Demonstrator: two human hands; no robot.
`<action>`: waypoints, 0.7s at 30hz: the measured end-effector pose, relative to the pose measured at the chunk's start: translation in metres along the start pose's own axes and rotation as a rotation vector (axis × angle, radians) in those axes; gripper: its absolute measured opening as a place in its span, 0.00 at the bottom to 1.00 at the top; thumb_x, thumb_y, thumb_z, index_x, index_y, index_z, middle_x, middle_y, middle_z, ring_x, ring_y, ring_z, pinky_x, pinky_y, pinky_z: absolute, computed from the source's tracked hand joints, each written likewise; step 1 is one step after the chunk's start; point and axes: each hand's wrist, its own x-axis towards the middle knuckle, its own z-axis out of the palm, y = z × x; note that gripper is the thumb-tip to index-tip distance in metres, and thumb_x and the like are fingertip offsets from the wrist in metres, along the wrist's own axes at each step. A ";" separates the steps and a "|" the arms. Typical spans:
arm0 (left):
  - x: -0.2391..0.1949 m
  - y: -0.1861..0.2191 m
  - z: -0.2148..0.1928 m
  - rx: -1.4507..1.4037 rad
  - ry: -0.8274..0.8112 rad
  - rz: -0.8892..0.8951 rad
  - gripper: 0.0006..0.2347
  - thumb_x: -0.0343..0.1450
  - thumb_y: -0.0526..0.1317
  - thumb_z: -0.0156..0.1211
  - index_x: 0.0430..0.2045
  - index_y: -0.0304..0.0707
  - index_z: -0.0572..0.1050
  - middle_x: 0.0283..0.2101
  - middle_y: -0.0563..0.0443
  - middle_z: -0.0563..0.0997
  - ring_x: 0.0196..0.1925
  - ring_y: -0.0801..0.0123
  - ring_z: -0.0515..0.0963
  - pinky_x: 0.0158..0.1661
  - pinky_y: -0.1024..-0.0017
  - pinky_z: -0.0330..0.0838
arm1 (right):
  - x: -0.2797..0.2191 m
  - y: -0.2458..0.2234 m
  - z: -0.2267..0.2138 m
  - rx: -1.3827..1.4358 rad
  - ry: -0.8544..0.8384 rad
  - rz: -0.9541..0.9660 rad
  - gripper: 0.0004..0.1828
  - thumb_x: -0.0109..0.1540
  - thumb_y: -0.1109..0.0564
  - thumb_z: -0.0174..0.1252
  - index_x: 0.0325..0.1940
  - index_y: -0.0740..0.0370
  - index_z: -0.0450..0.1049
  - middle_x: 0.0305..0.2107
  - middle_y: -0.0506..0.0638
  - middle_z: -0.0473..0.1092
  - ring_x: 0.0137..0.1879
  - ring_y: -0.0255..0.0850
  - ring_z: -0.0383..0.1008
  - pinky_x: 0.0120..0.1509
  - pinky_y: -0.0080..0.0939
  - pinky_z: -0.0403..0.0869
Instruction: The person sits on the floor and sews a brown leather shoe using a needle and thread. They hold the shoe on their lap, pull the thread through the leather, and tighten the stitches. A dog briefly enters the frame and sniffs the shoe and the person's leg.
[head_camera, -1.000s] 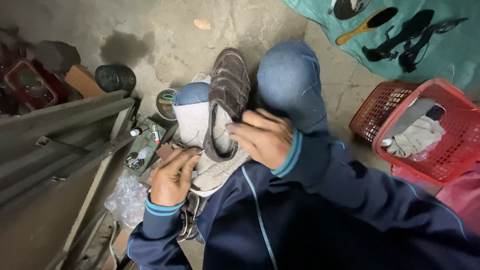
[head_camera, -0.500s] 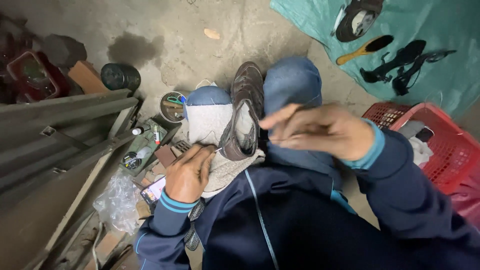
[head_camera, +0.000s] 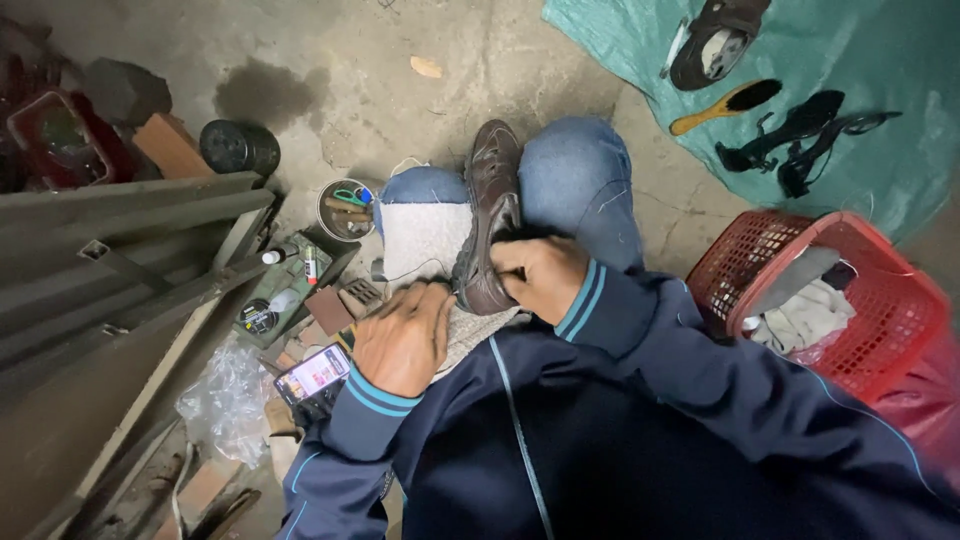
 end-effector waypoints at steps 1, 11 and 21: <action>0.000 0.000 0.000 0.000 0.002 -0.002 0.09 0.76 0.44 0.52 0.28 0.46 0.76 0.22 0.52 0.76 0.29 0.56 0.81 0.25 0.63 0.76 | 0.002 0.003 0.002 -0.002 -0.001 -0.001 0.18 0.63 0.64 0.57 0.54 0.52 0.82 0.40 0.51 0.82 0.49 0.52 0.82 0.57 0.52 0.78; 0.002 0.002 0.016 0.071 0.039 0.003 0.07 0.76 0.44 0.54 0.28 0.47 0.74 0.20 0.53 0.74 0.27 0.57 0.80 0.26 0.64 0.76 | 0.007 0.030 0.015 0.193 0.004 0.102 0.22 0.57 0.63 0.59 0.54 0.53 0.82 0.38 0.58 0.81 0.53 0.55 0.80 0.59 0.55 0.78; -0.002 0.000 0.017 -0.018 -0.095 -0.057 0.13 0.76 0.51 0.53 0.29 0.45 0.75 0.21 0.47 0.76 0.27 0.51 0.81 0.25 0.56 0.75 | -0.024 -0.009 -0.028 -0.119 0.017 -0.071 0.14 0.66 0.59 0.58 0.54 0.57 0.82 0.42 0.56 0.81 0.49 0.55 0.81 0.54 0.54 0.81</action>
